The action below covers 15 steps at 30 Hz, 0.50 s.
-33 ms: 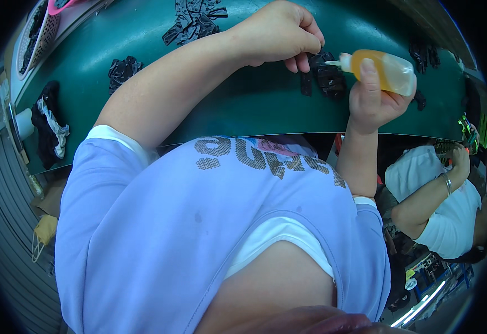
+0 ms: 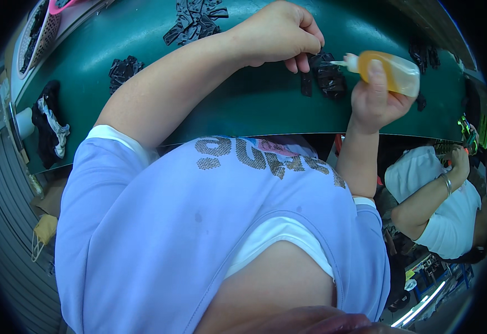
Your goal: The person picks up small plastic pieces from the workbench, applies liquid to them using a needle-tip squeeze bottle, and places them on the table.
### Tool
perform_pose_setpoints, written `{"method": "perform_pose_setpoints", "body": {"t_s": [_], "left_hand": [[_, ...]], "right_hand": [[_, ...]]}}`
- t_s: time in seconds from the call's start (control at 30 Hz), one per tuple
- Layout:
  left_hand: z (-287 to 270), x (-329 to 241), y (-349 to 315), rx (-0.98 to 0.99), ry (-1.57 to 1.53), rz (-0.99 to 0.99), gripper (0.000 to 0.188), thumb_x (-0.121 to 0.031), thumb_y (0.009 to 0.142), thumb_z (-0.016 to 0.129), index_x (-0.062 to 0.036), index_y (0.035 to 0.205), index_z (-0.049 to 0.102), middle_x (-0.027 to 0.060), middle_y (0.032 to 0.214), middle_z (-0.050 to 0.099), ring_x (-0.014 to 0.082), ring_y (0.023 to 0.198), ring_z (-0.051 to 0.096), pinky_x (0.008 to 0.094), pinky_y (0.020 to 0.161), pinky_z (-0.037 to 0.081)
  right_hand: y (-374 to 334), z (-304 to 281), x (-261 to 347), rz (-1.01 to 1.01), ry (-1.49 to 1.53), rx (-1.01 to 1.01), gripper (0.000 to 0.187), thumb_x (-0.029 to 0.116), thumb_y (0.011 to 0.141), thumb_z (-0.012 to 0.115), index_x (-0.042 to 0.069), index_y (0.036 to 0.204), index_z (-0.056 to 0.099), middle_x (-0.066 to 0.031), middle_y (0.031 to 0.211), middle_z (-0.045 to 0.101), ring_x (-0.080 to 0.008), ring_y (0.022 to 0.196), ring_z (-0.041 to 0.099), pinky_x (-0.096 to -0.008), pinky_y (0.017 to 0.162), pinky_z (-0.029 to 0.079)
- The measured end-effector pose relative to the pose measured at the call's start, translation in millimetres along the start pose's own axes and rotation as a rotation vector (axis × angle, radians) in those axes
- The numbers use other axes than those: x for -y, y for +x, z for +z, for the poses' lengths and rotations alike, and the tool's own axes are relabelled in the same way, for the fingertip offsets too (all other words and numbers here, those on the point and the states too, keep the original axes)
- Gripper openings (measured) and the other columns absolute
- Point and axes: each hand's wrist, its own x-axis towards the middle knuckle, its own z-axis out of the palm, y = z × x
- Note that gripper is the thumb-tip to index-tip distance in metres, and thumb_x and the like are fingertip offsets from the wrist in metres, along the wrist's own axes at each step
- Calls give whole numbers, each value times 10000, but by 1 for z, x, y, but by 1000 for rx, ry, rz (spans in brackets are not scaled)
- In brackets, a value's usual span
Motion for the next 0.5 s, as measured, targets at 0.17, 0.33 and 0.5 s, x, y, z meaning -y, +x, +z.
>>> {"method": "perform_pose_setpoints", "body": {"t_s": [0.17,0.33,0.5], "left_hand": [[7,10,-5,-67,38,154,185,-87,845,632,50,967,653,71,748,651,108,584,631,226,503,530],[2,8,-22,-152,468,389,239,-136,830,652,32,1000,669,120,842,673,217,733,664,311,663,544],[-50,-18,-45,-437,1176,407,223,-139,706,655,-37,902,687,168,867,676,321,853,660,400,748,526]], "right_hand": [[9,-15,-8,132,314,-155,124,32,867,571,18,989,581,-122,893,637,-258,764,668,-537,710,589],[6,-5,-11,95,272,-154,146,30,856,599,29,999,572,-120,909,631,-259,795,676,-529,728,594],[7,-5,-8,79,283,-128,150,30,856,604,25,1003,575,-112,913,633,-254,800,677,-515,732,599]]}}
